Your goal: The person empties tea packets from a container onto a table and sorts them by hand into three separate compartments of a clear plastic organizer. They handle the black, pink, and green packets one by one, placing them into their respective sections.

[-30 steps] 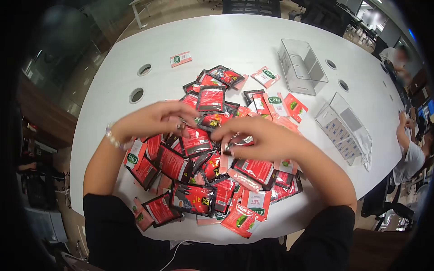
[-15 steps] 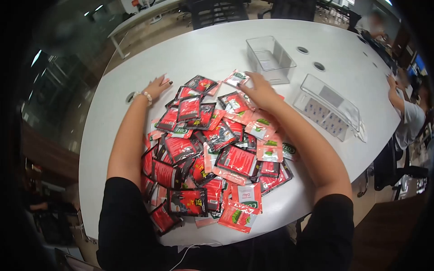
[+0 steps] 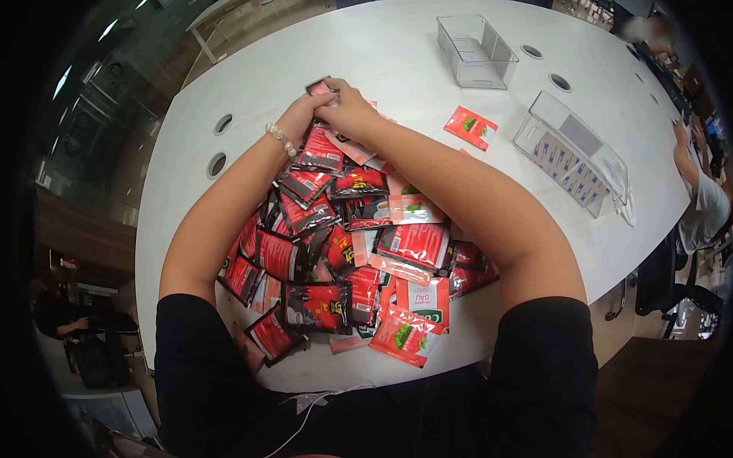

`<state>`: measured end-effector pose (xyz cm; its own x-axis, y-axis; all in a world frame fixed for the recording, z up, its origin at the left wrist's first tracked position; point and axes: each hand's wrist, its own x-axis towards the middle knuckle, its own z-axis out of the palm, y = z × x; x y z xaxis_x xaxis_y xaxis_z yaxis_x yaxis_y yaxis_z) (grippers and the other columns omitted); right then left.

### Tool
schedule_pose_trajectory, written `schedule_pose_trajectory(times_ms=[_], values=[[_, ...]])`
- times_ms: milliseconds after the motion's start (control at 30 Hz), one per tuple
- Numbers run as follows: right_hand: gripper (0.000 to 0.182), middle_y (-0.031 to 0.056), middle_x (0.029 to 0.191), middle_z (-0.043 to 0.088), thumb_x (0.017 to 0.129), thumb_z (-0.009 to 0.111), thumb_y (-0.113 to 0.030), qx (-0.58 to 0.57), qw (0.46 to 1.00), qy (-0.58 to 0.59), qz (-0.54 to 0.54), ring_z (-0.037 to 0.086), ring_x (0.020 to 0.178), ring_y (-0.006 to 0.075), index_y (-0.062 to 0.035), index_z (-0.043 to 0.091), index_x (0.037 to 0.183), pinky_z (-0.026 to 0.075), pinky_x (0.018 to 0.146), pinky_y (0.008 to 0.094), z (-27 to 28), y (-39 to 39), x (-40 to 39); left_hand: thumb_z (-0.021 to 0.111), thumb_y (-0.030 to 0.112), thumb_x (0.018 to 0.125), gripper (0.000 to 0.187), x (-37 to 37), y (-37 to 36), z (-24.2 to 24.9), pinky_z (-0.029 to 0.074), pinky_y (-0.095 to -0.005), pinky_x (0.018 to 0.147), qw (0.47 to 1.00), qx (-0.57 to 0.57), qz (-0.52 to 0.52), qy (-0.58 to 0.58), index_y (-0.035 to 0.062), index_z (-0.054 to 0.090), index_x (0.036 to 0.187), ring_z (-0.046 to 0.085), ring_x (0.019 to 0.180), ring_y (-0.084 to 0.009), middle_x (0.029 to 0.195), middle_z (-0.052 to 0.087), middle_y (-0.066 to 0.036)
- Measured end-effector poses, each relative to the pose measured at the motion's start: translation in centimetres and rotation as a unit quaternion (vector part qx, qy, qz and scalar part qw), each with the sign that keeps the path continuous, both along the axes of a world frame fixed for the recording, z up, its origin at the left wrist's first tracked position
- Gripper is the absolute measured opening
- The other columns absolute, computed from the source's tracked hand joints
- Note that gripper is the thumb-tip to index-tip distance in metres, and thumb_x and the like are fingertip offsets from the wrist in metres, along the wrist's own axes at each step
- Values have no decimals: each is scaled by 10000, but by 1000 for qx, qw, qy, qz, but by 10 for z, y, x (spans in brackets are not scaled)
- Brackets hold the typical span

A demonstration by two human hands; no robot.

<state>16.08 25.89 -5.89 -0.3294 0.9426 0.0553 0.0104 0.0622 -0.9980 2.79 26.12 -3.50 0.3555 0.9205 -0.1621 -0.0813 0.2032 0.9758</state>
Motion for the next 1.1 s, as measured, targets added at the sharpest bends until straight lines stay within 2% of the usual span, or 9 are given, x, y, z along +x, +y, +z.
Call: schedule_pose_trajectory(times_ms=[67,133,267,367,400,567,800,900,1100], values=[[639,208,1291,448,718,675,-234,120,992,-22,-40,464,1175,322,-103,454,1303,398,965,364,3,-4,-4,550,123,859,190,1,-9,9,526,-288,645,998,30,55,2,31,557,1024,624,744,-157,905,623,-71],[585,120,1124,548,790,651,-101,279,951,-110,-73,590,860,127,-62,408,1321,481,749,248,22,-26,-1,564,63,822,246,2,-38,35,527,-301,680,992,75,84,-55,12,540,1061,625,775,-167,910,626,-80],[548,91,1122,547,783,618,-36,309,946,-70,68,603,823,114,-68,428,1295,485,738,237,58,-88,23,565,-15,789,331,-30,-98,60,532,-302,725,984,158,79,11,9,526,1117,634,877,-176,1001,619,-113],[453,100,1203,527,739,589,3,324,916,-169,167,567,1021,216,-54,528,1185,446,875,345,77,-136,56,536,-36,815,455,-52,-162,61,508,-268,812,955,271,21,122,38,466,1258,562,1091,-179,1220,521,-141],[421,107,1238,516,722,594,-3,472,834,-230,169,535,1094,255,-49,564,1140,412,938,383,74,-143,69,546,-35,807,490,-61,-180,60,490,-291,857,928,305,-19,214,40,447,1281,540,1127,-206,1251,499,-136],[382,104,1235,527,754,604,-76,329,897,-285,72,487,1161,267,-94,587,1135,367,970,395,69,-193,141,575,-49,717,666,-113,-249,56,209,-415,1109,759,368,-89,530,55,385,1347,298,1327,-349,1396,356,-163],[480,105,1344,402,917,458,-348,-66,963,-173,-197,377,1241,229,-126,413,1340,300,1019,378,20,-220,235,498,118,856,695,-193,-328,-7,66,-482,1117,897,56,284,335,87,164,1466,122,1410,-306,1511,179,-163],[511,99,1311,420,911,471,-377,-113,961,-125,-219,386,1213,215,-141,390,1358,290,1013,389,33,-209,234,415,291,931,624,-186,-330,-29,7,-484,1112,764,29,252,594,103,161,1468,64,1416,-315,1515,156,-179],[616,118,1259,464,874,534,-411,-193,958,-176,-116,488,1106,206,-150,331,1394,416,880,395,51,-179,176,387,417,930,674,-145,-273,-48,-7,-468,1117,811,142,204,530,73,154,1461,67,1407,-357,1502,178,-200]])
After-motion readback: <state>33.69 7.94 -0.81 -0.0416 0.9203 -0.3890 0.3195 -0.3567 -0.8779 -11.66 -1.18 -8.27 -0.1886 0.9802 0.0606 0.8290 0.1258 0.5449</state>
